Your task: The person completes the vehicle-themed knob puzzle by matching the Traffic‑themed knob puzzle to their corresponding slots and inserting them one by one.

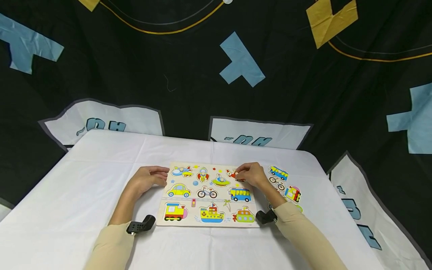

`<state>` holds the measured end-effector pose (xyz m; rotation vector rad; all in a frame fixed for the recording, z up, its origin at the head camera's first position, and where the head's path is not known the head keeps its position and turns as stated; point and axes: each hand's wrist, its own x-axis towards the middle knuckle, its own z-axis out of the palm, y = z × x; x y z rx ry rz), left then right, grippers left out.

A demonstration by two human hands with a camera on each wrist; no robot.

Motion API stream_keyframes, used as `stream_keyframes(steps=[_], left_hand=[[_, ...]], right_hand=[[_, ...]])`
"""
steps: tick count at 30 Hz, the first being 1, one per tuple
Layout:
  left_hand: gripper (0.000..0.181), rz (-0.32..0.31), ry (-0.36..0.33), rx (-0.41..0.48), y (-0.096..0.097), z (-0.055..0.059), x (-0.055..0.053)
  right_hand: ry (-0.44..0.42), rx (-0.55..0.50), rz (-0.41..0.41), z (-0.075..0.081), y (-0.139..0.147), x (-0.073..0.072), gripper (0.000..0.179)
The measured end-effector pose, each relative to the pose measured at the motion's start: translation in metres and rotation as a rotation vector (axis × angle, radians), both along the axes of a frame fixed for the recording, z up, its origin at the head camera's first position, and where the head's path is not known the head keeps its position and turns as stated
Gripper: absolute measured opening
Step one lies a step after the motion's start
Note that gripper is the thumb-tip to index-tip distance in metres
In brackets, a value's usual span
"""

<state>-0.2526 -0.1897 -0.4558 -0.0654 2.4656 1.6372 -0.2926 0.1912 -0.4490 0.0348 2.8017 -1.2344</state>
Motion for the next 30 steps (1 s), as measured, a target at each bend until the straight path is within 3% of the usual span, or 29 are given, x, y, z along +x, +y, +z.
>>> stream_keyframes(steps=[20, 30], left_hand=[[0.055, 0.005, -0.004, -0.011, 0.0, -0.001, 0.0], [0.054, 0.0, 0.004, -0.013, -0.001, -0.002, 0.0]], right_hand=[[0.013, -0.041, 0.009, -0.002, 0.0, 0.003, 0.015], [-0.057, -0.124, 0.02, 0.007, 0.013, 0.002, 0.037]])
